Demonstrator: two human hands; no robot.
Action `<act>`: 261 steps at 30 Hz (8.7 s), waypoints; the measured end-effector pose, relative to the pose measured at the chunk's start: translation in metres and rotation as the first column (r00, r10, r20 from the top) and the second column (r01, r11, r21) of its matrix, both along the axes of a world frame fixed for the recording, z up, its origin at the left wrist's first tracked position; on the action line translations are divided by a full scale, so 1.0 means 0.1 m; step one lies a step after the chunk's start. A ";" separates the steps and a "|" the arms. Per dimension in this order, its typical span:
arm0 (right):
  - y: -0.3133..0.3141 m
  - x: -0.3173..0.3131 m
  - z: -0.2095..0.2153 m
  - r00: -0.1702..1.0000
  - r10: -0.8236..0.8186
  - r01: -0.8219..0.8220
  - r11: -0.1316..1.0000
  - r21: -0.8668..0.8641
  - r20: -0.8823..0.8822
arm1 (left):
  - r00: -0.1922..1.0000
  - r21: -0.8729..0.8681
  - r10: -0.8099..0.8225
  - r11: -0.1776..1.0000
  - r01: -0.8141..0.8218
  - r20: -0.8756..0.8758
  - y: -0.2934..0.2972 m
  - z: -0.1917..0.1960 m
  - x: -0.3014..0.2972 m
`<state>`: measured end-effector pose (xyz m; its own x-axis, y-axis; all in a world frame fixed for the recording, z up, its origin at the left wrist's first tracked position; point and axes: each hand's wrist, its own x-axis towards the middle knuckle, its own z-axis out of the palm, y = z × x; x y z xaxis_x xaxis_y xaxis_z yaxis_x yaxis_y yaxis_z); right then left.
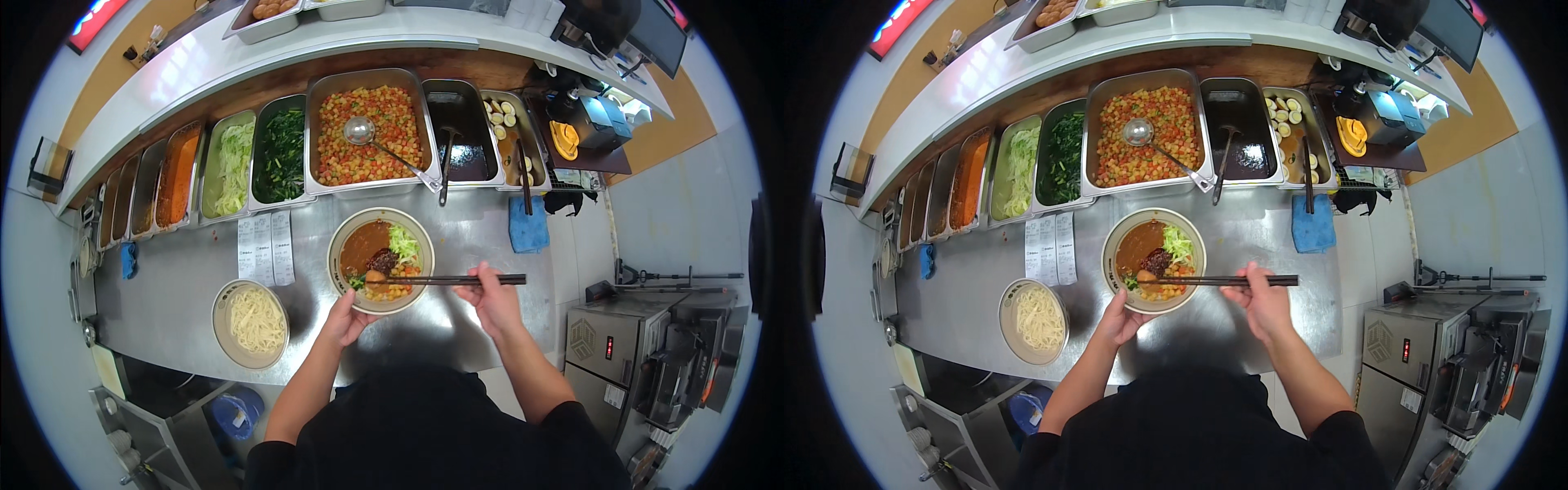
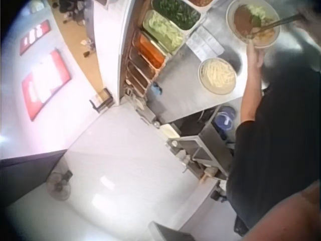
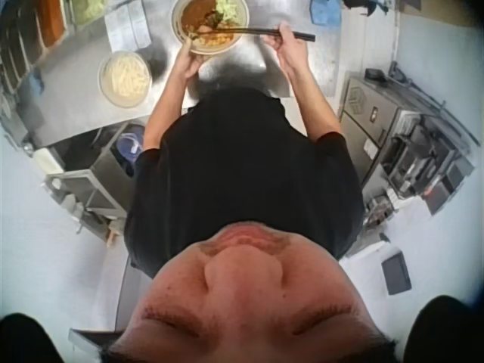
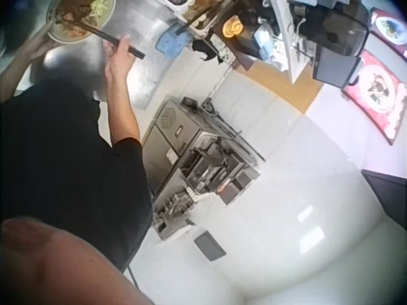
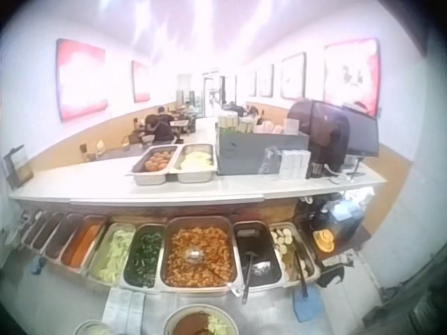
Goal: The person assembles multiple noodle bowls at a food counter. Using chopsticks and a ladle, they add noodles, vegetables, sauces, and toppings from stainless steel containers into paper bowls, then place each completed bowl on the counter.
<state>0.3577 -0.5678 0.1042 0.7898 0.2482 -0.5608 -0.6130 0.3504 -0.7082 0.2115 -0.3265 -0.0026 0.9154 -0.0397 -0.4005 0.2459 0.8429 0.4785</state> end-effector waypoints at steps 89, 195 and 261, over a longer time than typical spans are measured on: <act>-0.14 2.06 0.25 0.722 0.660 -0.040 0.337 -0.941 0.206 | 0.986 0.017 -0.089 0.996 0.092 -0.138 -0.69 0.50 0.19; 1.29 1.31 0.10 0.512 0.846 0.141 0.086 -0.986 0.147 | 0.814 0.346 0.308 0.928 -0.141 -0.492 1.84 0.42 -2.16; -0.09 2.01 0.17 0.732 0.661 -0.145 0.386 -0.911 0.164 | 0.989 0.083 -0.093 0.991 0.103 -0.115 -0.74 0.25 1.16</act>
